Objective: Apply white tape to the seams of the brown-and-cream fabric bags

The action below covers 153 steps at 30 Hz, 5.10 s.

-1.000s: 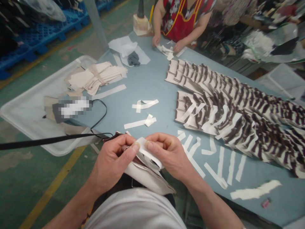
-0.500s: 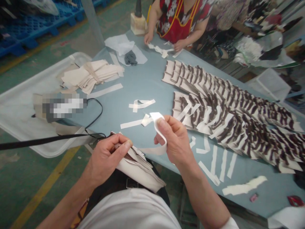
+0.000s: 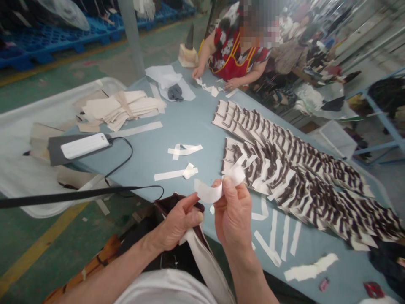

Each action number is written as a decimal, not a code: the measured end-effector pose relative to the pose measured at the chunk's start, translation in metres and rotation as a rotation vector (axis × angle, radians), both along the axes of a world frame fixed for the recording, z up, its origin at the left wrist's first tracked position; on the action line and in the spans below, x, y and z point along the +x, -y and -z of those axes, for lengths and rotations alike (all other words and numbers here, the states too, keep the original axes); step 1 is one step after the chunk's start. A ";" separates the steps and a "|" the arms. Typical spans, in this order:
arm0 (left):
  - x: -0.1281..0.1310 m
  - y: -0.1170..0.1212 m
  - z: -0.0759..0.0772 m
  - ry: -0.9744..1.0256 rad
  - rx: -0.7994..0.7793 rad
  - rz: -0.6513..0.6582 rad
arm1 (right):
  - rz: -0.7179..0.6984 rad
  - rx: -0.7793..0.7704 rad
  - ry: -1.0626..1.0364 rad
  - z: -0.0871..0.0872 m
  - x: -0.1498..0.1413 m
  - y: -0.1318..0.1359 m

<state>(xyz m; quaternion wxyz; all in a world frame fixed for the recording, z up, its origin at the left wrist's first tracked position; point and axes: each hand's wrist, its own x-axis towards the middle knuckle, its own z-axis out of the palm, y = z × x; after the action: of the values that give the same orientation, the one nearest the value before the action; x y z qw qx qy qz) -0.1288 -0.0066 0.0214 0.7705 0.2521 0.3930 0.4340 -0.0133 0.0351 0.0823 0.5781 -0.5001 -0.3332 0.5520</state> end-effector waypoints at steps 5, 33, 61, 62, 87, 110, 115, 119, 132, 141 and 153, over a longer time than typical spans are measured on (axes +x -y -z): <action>0.000 -0.010 -0.023 0.366 -0.151 -0.095 | 0.043 -0.130 -0.047 0.021 0.020 0.023; -0.039 0.032 -0.061 -0.439 0.150 -0.192 | 0.042 -0.286 0.401 0.085 0.058 0.064; -0.040 0.040 -0.068 -0.688 0.232 0.041 | -0.543 -0.025 0.102 0.003 0.007 0.038; -0.040 0.039 -0.068 -0.677 0.226 0.036 | -0.551 -0.016 0.113 0.003 0.009 0.039; -0.039 0.048 -0.052 -0.762 0.363 -0.117 | -0.440 -0.036 0.040 0.019 -0.006 0.057; -0.081 0.093 -0.026 -0.831 0.244 0.117 | -0.407 -0.427 -0.048 0.109 -0.007 0.104; -0.090 0.095 -0.031 -0.891 0.253 0.175 | -0.396 -0.433 -0.034 0.108 -0.005 0.098; -0.088 0.090 -0.028 -0.877 0.283 0.145 | -0.380 -0.399 0.000 0.100 -0.004 0.088; -0.086 0.066 -0.035 -0.786 0.368 0.174 | -0.420 -0.342 0.061 0.047 0.004 0.071; -0.068 0.053 -0.050 -0.739 0.342 -0.092 | -0.473 -0.053 0.282 -0.030 0.011 0.057; -0.059 0.051 -0.063 -0.686 0.283 -0.208 | -0.533 0.103 0.337 -0.044 0.000 0.040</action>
<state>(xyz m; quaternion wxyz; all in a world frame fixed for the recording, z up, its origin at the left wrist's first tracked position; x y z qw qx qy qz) -0.1879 -0.0571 0.0846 0.5038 0.4452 0.5876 0.4503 -0.0131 -0.0053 0.1264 0.3743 -0.4499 -0.5711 0.5756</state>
